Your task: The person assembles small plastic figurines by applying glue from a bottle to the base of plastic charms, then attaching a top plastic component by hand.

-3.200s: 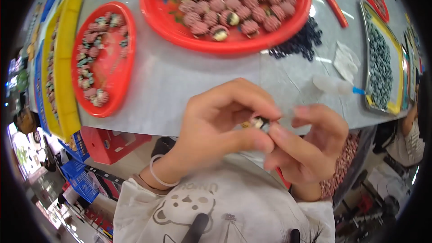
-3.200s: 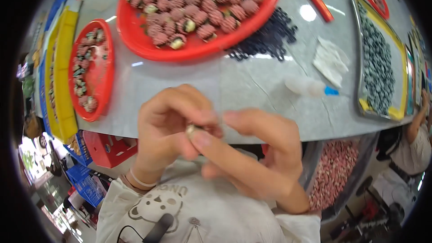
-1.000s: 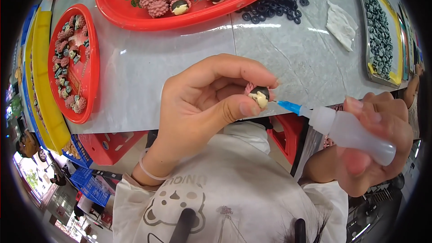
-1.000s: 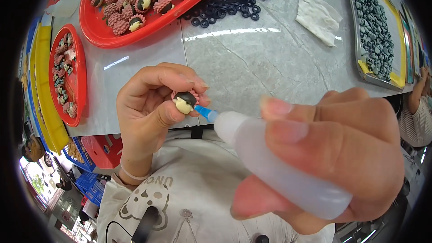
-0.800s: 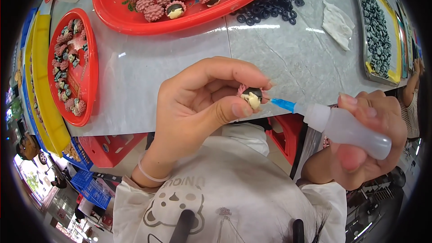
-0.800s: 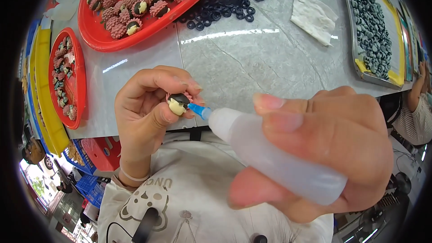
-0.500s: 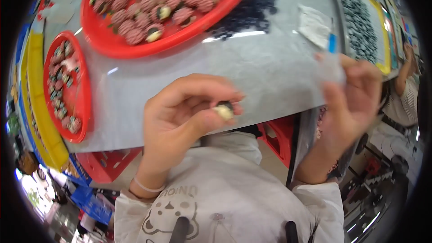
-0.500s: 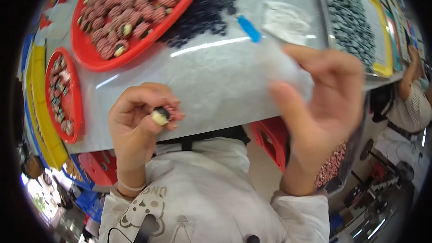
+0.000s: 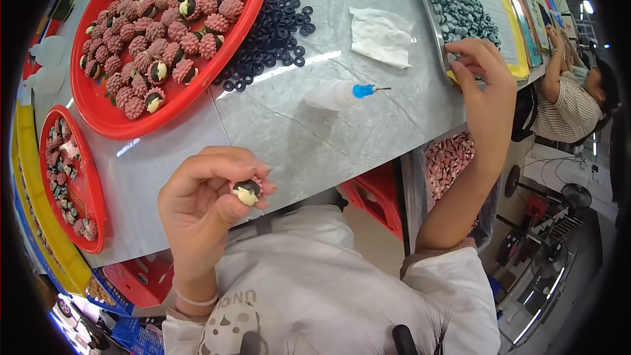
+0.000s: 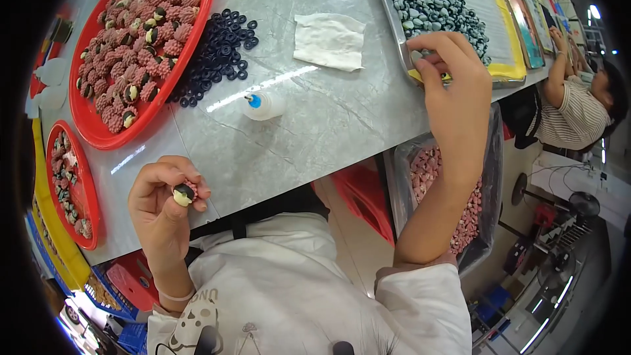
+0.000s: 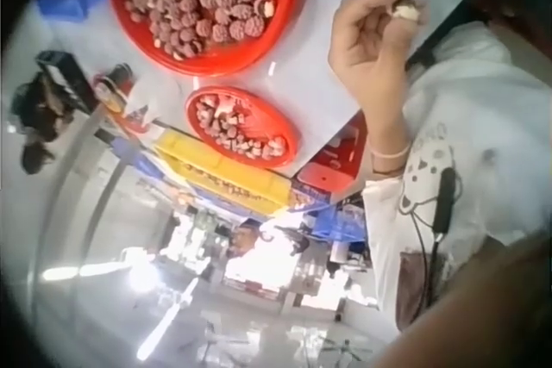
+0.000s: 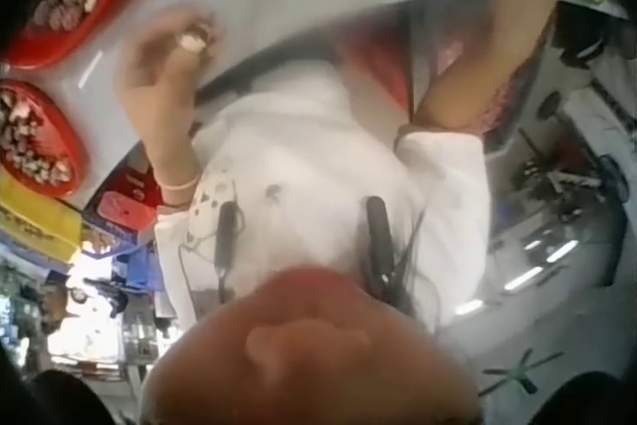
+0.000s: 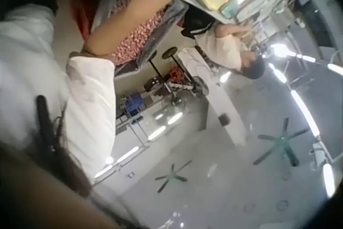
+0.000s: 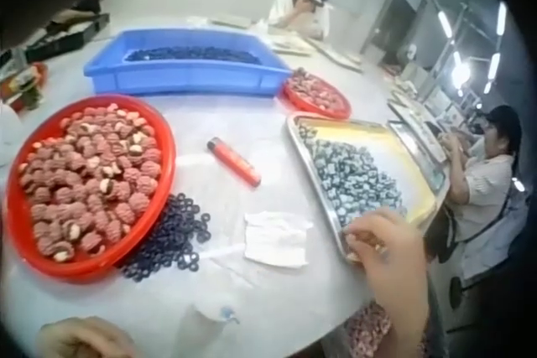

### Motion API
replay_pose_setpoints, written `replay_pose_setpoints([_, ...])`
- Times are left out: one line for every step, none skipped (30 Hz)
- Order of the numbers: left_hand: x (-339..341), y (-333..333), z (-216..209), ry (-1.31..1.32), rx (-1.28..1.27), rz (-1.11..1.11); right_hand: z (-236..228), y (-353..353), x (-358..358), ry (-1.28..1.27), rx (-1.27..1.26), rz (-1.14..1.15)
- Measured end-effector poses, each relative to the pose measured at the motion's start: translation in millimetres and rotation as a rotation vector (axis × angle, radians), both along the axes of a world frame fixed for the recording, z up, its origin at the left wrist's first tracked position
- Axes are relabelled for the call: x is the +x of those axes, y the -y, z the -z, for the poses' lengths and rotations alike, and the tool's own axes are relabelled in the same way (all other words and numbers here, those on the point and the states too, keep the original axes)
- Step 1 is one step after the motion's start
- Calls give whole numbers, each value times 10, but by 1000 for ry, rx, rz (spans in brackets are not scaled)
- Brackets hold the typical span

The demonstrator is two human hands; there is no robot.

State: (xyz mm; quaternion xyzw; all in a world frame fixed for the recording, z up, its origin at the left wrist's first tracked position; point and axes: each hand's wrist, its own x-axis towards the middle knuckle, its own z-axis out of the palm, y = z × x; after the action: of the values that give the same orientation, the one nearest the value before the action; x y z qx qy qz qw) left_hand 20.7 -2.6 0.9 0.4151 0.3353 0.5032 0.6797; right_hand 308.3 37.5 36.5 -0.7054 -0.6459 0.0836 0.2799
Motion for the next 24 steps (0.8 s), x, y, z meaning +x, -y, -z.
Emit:
replay_pose_setpoints([-4,-1,-2,0,-3,7,9,-22,9,1,1,-1])
replay_pose_setpoints([4,-4,-7,3,-6,14,17,-42,29,47,-5,-29])
replay_pose_setpoints([8,-6,-11,8,-4,12,22,-52,49,93,-10,-57])
replay_pose_setpoints([8,-8,-14,9,-6,14,21,-54,77,98,-8,-59])
replay_pose_setpoints([4,-7,-16,10,-7,13,23,-58,103,108,-18,-73])
replay_pose_setpoints([3,-4,-17,13,-3,10,20,-63,123,118,-28,-87])
replay_pose_setpoints([4,-1,-18,11,-5,15,13,-63,131,121,-25,-90])
replay_pose_setpoints([-1,3,-20,8,-8,21,5,-51,129,114,-43,-78])
replay_pose_setpoints([-2,4,-23,10,-6,19,-2,-46,128,107,-62,-67])
replay_pose_setpoints([-1,4,-26,13,-12,24,-8,-48,128,110,-60,-69])
replay_pose_setpoints([-2,2,-29,15,-17,32,-17,-47,127,85,-57,-81])
replay_pose_setpoints([-4,2,-29,17,-16,32,-24,-45,127,61,-55,-93])
replay_pose_setpoints([-6,4,-26,27,-17,36,-29,-43,129,63,-55,-93])
replay_pose_setpoints([-6,4,-29,36,-18,38,-36,-49,137,49,-63,-81])
replay_pose_setpoints([3,6,-44,38,-17,35,-41,-53,147,35,-72,-69])
replay_pose_setpoints([18,10,-69,-18,-44,27,-37,-55,160,37,-72,-72])
replay_pose_setpoints([23,15,-78,-73,-71,18,-22,-55,177,-18,-47,-51])
replay_pose_setpoints([12,14,-63,-71,-72,12,-1,-51,199,-74,-24,-30])
replay_pose_setpoints([-3,7,-39,-8,-38,31,39,-33,249,-73,-26,-35])
replay_pose_setpoints([-12,-3,-22,56,-5,55,73,-4,290,-219,42,-36])
replay_pose_setpoints([-12,-9,-20,57,-9,55,93,19,312,-367,109,-36])
replay_pose_setpoints([-12,-12,-23,63,-7,57,99,44,316,-365,105,-36])
replay_pose_setpoints([-13,-15,-27,68,-4,60,74,59,262,-528,150,15])
replay_pose_setpoints([-19,-11,-28,68,-8,60,56,86,227,-690,196,68])
